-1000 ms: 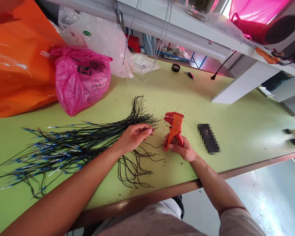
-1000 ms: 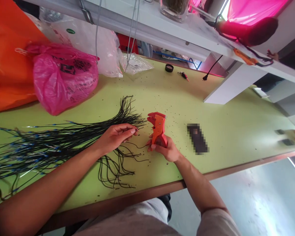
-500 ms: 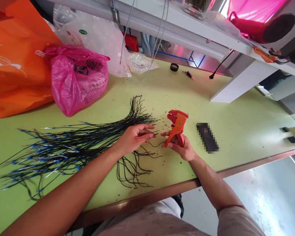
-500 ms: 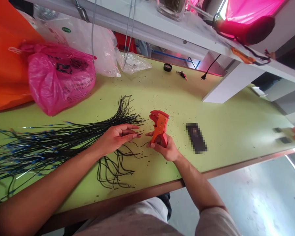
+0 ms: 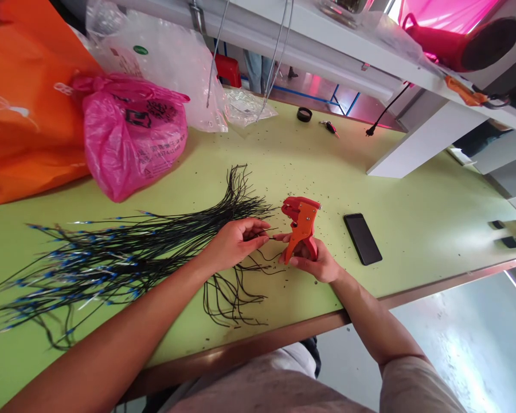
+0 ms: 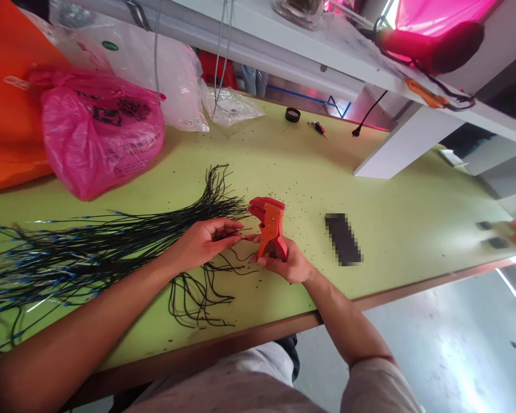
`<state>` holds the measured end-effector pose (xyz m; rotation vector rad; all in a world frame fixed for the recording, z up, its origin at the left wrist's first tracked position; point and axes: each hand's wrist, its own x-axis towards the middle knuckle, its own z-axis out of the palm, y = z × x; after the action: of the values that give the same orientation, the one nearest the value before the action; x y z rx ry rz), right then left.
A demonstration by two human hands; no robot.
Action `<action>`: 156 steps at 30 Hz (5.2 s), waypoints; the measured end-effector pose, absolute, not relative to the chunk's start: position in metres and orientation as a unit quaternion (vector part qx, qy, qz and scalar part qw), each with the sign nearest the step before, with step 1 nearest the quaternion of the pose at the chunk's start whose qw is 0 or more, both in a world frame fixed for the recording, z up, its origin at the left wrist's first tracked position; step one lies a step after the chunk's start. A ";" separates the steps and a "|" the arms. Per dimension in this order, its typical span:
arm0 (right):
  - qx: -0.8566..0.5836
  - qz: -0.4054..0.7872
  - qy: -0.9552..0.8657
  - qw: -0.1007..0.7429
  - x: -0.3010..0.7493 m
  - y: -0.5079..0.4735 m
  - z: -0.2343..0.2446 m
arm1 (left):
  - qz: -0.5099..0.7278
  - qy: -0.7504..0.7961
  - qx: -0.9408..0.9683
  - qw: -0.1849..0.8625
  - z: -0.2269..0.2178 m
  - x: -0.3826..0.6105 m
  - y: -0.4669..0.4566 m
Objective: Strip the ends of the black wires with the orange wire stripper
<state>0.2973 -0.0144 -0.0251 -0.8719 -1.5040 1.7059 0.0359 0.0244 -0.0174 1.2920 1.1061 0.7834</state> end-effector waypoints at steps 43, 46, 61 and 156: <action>-0.392 0.617 -0.611 0.303 0.294 -0.015 -0.033 | 0.276 0.458 0.716 0.448 -0.021 0.036 0.020; -0.389 0.620 -0.610 0.305 0.294 -0.015 -0.032 | 0.267 0.447 0.721 0.457 -0.020 0.035 0.020; -0.352 0.683 -0.557 0.315 0.306 -0.009 -0.023 | 0.363 0.467 0.470 0.655 -0.008 0.030 0.029; -0.276 0.760 -0.537 0.239 0.308 -0.009 -0.021 | 0.347 0.481 0.554 0.584 0.010 0.023 0.026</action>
<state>0.3081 -0.0095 -0.0207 -0.7566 -1.4704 2.0822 0.0232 0.0255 0.0104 1.2940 1.1234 0.8098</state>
